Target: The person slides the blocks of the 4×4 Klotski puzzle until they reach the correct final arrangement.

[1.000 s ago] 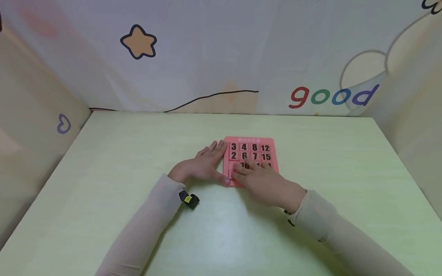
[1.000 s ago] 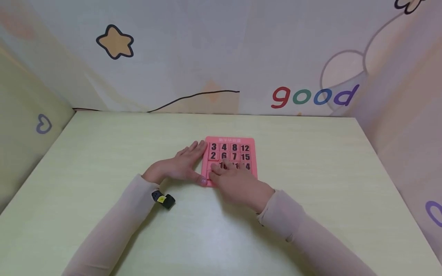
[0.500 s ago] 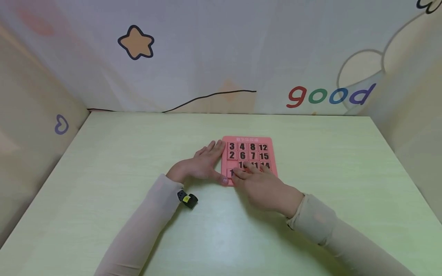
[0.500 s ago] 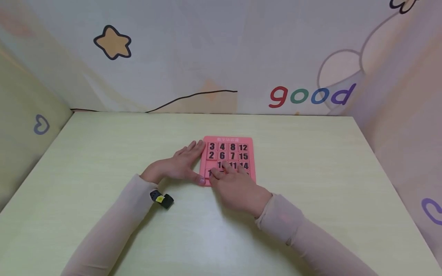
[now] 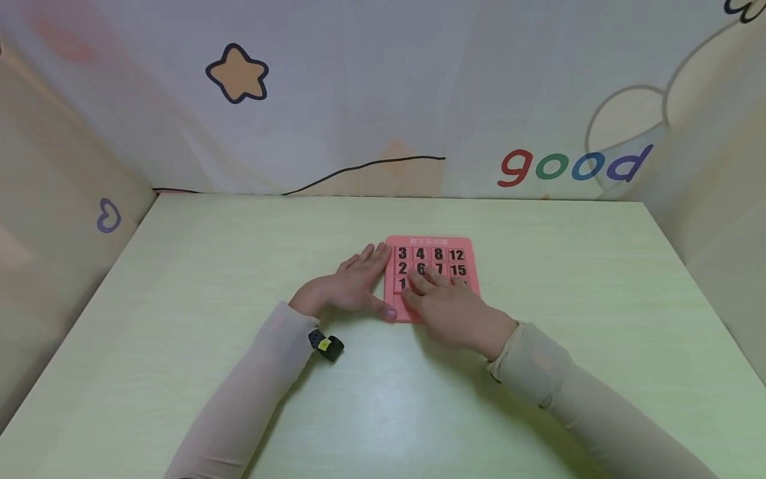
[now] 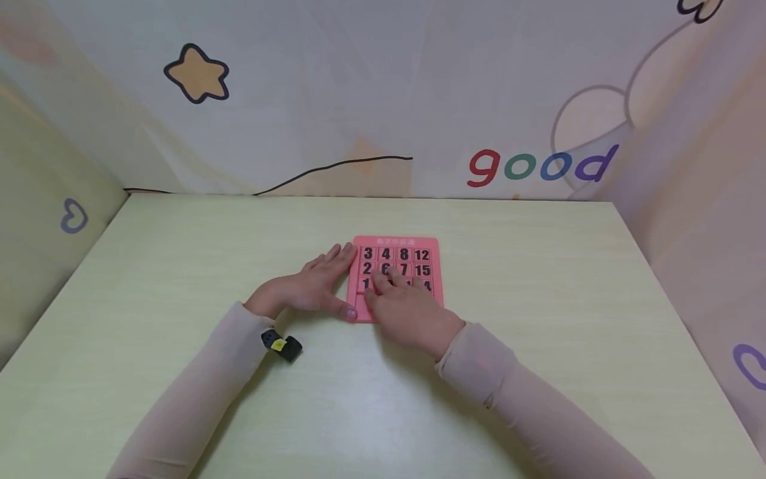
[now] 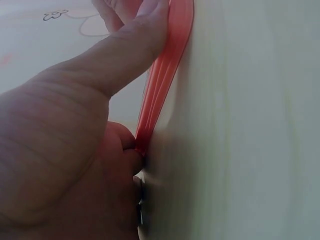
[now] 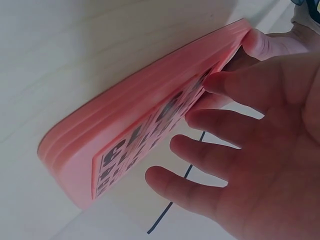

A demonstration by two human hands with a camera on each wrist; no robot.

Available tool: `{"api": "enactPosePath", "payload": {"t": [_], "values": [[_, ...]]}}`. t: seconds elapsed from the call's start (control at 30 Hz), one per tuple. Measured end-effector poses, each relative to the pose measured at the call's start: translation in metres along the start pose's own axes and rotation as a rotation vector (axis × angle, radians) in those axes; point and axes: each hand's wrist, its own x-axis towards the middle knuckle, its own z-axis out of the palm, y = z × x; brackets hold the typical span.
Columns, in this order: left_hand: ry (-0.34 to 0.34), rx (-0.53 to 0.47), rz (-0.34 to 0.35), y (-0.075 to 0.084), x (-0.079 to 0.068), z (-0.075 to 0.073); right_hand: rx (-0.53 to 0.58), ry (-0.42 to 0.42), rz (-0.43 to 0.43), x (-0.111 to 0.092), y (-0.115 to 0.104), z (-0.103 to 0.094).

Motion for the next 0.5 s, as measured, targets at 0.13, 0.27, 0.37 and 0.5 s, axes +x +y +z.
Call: {"api": "enactPosePath", "payload": {"t": [0.13,0.27,0.37,0.5], "values": [[0.001,0.003,0.001,-0.002,0.001,0.002,0.026,-0.008,0.002,-0.002,0.003,0.002],[0.000,0.006,0.002,-0.003,0.002,0.003,0.024,0.006,-0.008,-0.012,0.009,0.005],[-0.002,0.006,0.003,-0.002,0.002,0.003,0.001,0.020,-0.032,-0.022,0.011,0.007],[0.005,0.009,-0.007,-0.001,0.001,0.002,0.014,0.016,-0.055,-0.031,0.011,0.009]]}}
